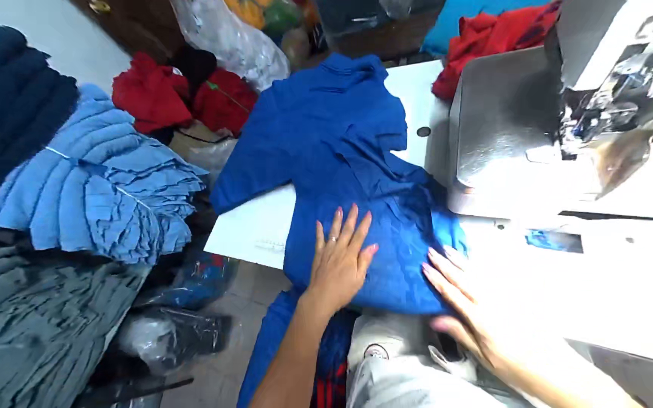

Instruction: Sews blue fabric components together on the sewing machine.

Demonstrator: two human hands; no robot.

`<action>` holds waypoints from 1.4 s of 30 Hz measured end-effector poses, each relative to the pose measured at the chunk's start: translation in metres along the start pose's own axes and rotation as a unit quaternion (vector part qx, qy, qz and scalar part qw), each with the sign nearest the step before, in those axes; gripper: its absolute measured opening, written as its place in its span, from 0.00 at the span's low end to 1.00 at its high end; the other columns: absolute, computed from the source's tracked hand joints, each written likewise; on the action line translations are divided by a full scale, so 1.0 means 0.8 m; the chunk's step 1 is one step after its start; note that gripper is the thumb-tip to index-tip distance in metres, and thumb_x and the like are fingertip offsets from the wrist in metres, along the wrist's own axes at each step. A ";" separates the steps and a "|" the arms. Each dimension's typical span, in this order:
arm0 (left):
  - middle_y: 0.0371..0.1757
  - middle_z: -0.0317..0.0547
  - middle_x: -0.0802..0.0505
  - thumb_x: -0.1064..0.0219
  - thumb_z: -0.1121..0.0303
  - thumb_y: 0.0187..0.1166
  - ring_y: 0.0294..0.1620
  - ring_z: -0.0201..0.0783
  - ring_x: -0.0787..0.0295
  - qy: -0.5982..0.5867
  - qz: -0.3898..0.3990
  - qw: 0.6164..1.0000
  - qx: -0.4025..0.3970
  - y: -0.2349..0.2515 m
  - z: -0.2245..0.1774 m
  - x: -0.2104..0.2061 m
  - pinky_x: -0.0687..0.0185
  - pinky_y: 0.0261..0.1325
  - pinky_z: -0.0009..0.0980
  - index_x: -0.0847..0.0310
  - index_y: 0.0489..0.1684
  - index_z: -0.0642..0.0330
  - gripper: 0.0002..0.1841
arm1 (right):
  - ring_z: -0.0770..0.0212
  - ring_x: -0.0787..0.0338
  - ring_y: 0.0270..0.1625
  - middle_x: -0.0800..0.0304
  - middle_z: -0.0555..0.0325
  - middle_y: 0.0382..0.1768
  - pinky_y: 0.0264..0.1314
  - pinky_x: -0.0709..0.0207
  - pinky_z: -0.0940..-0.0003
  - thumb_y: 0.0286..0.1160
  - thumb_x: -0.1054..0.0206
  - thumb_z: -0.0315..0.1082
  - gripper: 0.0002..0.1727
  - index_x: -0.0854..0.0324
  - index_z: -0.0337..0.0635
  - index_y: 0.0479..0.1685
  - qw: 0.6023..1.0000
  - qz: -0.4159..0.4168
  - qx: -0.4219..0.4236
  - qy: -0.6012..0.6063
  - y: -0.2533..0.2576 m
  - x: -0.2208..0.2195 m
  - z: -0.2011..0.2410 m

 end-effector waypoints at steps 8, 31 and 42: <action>0.94 0.37 0.36 0.56 0.36 0.87 0.96 0.53 0.52 0.094 -0.143 0.959 -0.225 -0.006 -0.003 -0.047 0.66 0.88 0.75 0.33 0.89 0.39 0.34 | 0.48 0.20 0.80 0.17 0.46 0.75 0.81 0.25 0.49 0.87 0.41 0.53 0.27 0.19 0.50 0.77 0.995 -0.088 -0.042 0.032 -0.028 0.027 0.012; 0.48 0.40 0.05 0.29 0.64 0.81 0.59 0.34 0.13 -0.202 -0.222 0.880 -0.368 -0.014 -0.042 -0.073 0.20 0.67 0.31 0.05 0.42 0.54 0.08 | 0.50 0.06 0.37 0.05 0.43 0.35 0.41 0.15 0.57 0.84 0.38 0.45 0.21 0.11 0.33 0.43 0.975 -0.164 -0.150 0.017 -0.020 0.065 0.005; 0.35 0.37 0.07 0.26 0.66 0.77 0.47 0.30 0.10 -0.299 -0.220 0.806 -0.461 0.035 -0.114 0.048 0.21 0.74 0.38 0.10 0.33 0.59 0.07 | 0.74 0.15 0.26 0.13 0.61 0.26 0.30 0.17 0.79 0.90 0.50 0.33 0.16 0.16 0.47 0.38 0.594 -0.264 -0.412 0.639 -0.002 0.083 -0.054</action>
Point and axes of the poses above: each hand's wrist, its own y-axis towards the middle knuckle, its own x-axis out of the back of the hand, z = x × y, the point moved 3 cm from there along y, towards the middle knuckle
